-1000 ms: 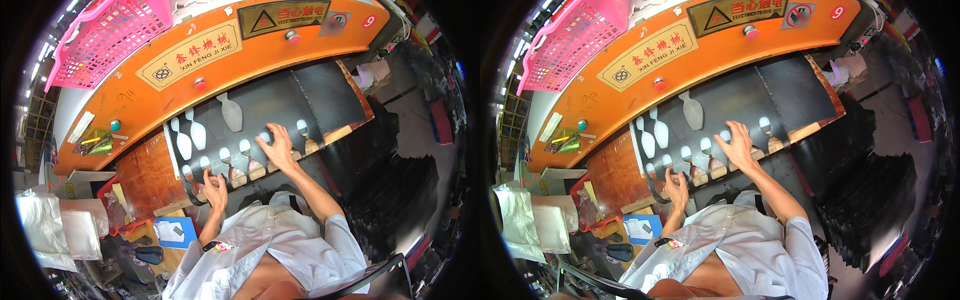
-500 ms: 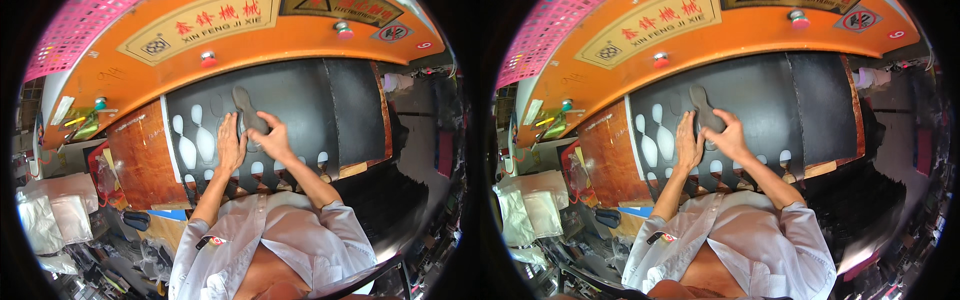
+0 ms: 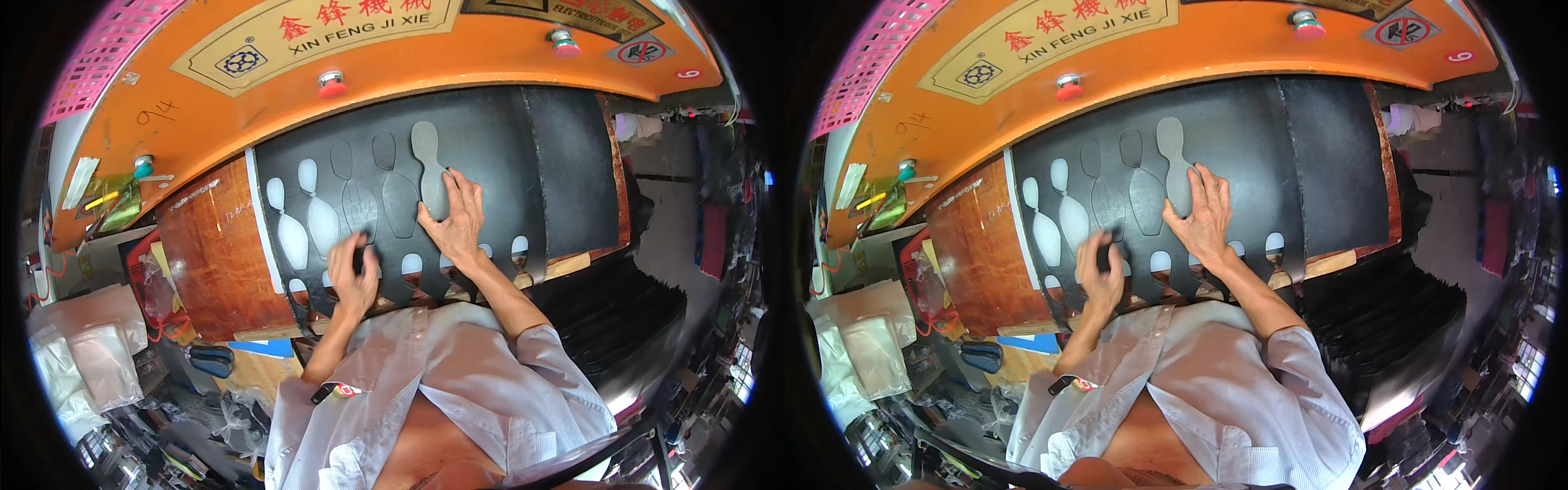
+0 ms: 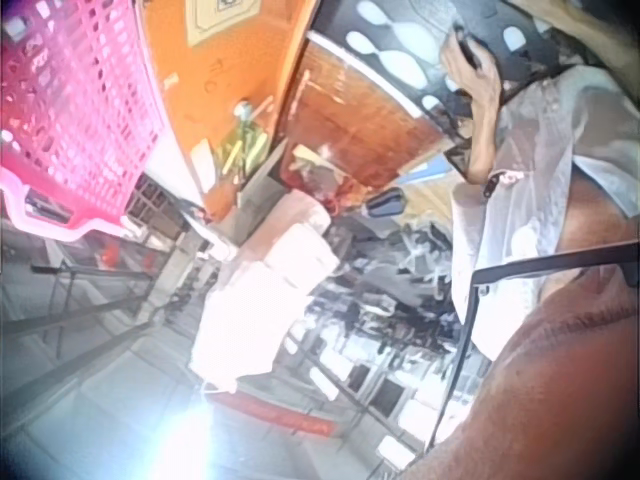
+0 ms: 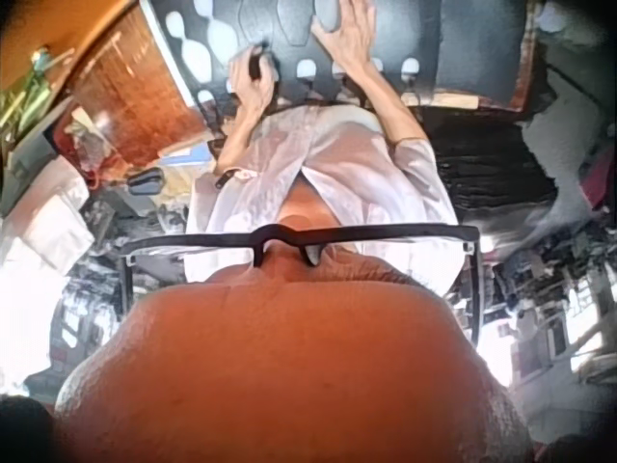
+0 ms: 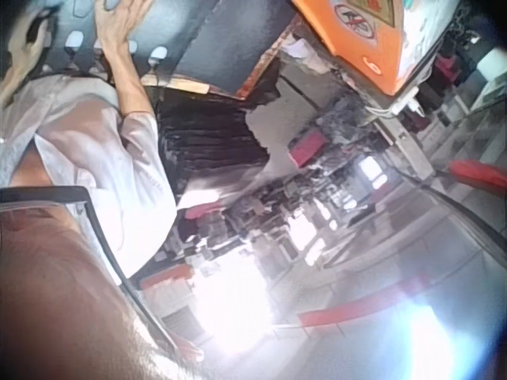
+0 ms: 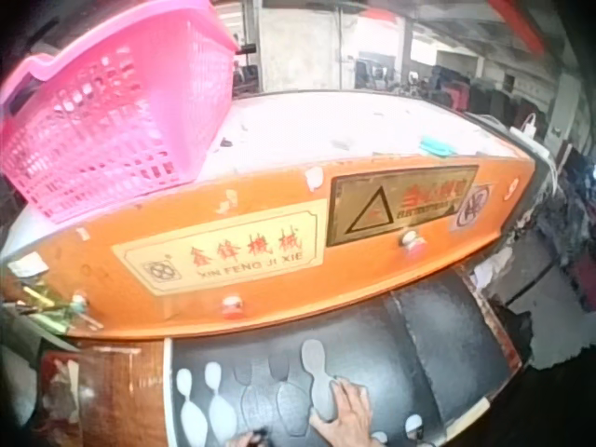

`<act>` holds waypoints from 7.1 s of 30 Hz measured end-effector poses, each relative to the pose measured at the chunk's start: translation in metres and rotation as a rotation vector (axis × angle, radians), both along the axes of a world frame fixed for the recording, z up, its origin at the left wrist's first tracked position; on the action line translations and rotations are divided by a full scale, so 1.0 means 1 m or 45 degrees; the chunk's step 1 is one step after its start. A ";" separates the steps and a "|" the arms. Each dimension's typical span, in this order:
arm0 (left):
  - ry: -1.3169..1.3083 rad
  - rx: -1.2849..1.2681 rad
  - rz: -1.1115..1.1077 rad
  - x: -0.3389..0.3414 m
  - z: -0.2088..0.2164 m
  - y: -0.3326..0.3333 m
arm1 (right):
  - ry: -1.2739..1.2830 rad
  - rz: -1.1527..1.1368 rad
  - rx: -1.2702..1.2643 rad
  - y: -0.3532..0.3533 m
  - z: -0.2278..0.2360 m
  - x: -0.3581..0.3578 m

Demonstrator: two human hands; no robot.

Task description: The person operates a hydraulic cutting machine to cut multiple shoe-shaped pieces from a black sheet of material. They place the sheet on the machine, press down to cut, remove the cut pieces, and repeat the process with new sheets.

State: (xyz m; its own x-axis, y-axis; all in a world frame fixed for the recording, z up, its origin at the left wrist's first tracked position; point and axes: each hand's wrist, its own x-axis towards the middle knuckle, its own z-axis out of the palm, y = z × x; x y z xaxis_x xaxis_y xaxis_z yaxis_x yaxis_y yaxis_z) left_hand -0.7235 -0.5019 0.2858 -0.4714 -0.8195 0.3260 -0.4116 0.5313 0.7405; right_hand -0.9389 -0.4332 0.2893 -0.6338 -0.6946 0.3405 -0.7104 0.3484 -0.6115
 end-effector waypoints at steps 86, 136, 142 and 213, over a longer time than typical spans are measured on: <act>-0.018 0.093 0.070 0.004 0.002 0.060 | 0.080 -0.065 -0.005 0.030 -0.017 -0.046; 0.073 0.040 0.223 -0.065 -0.029 -0.005 | 0.211 0.025 0.052 0.102 -0.010 -0.078; -0.021 -0.288 0.122 -0.094 0.009 0.015 | 0.148 -0.034 -0.042 0.067 0.016 -0.083; 0.048 0.002 0.227 -0.088 -0.034 -0.060 | -0.153 -0.363 -0.112 0.050 -0.052 -0.179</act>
